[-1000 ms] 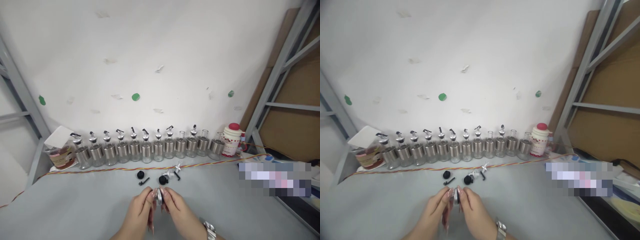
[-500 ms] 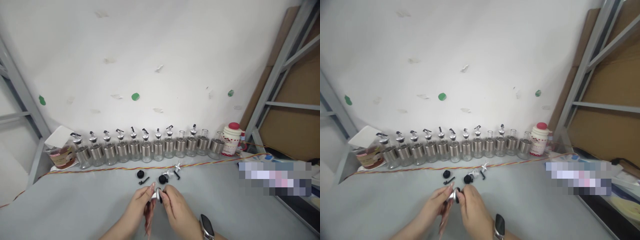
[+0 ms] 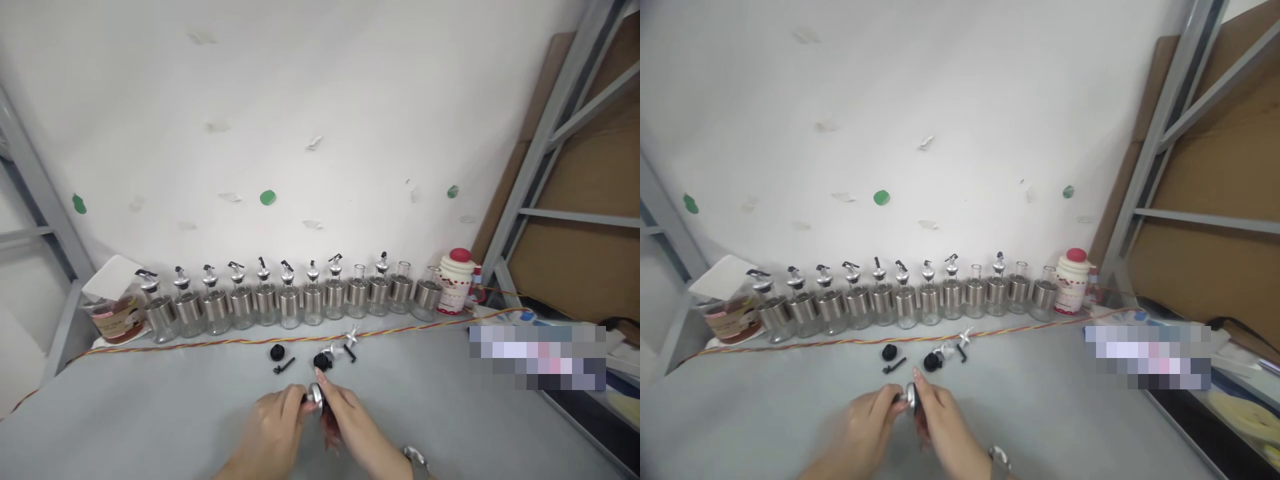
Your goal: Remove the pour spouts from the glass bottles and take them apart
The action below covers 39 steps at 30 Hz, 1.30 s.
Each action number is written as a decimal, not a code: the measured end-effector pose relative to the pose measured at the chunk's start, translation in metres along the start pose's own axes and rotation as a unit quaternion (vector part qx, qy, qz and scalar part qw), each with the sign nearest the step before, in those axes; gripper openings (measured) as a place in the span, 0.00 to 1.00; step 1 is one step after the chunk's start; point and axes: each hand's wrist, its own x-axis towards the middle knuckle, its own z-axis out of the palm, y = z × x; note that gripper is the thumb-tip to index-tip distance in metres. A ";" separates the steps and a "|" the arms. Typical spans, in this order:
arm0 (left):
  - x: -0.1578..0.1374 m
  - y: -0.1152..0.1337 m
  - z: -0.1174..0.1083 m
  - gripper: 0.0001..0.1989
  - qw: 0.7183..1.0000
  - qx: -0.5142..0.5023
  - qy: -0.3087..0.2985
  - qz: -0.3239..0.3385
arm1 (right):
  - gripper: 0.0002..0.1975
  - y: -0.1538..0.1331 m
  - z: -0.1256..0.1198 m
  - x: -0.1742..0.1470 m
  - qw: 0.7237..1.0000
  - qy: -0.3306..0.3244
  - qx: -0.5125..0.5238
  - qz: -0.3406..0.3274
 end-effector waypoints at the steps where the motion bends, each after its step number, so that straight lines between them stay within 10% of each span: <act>1: 0.001 0.001 0.000 0.06 1.000 0.018 -0.001 0.012 | 0.28 0.002 0.001 0.002 0.999 -0.006 0.026 0.027; 7: 0.004 0.007 0.000 0.08 0.997 0.017 -0.014 0.078 | 0.26 0.005 -0.001 0.005 0.996 0.086 0.033 0.012; 11: 0.003 0.014 0.002 0.12 0.974 -0.195 -0.090 -0.076 | 0.25 0.005 -0.002 0.003 0.993 0.110 -0.019 -0.032; 15: 0.008 0.029 0.006 0.18 0.814 -0.466 -0.120 -0.327 | 0.24 0.001 -0.002 -0.001 0.987 0.132 -0.063 -0.061; 19: 0.017 0.032 0.010 0.21 0.641 -0.627 -0.113 -0.427 | 0.20 -0.005 -0.005 -0.007 0.958 0.159 -0.173 -0.167; 22: 0.020 0.028 0.007 0.23 0.522 -0.712 -0.202 -0.424 | 0.17 -0.012 -0.014 -0.017 0.868 0.151 -0.309 -0.358; 24: 0.021 0.028 0.004 0.22 0.501 -0.716 -0.251 -0.416 | 0.15 -0.016 -0.020 -0.022 0.801 0.116 -0.364 -0.462; 27: 0.018 0.031 0.002 0.22 0.605 -0.639 -0.217 -0.423 | 0.16 -0.019 -0.023 -0.020 0.819 0.094 -0.352 -0.443; 31: 0.008 0.025 0.005 0.18 0.874 -0.358 -0.082 -0.318 | 0.21 -0.013 -0.009 -0.004 0.985 0.068 -0.119 -0.109; 33: 0.004 0.017 0.007 0.14 0.959 -0.204 -0.055 -0.189 | 0.23 -0.008 -0.001 0.003 0.998 0.038 0.030 0.029; 36: 0.001 0.009 0.008 0.12 0.994 -0.068 -0.028 -0.085 | 0.25 0.000 0.005 0.008 0.989 0.047 0.118 0.078; 39: 0.004 0.012 0.006 0.13 0.986 -0.093 -0.068 -0.119 | 0.26 0.006 0.004 0.010 0.991 0.075 0.084 0.071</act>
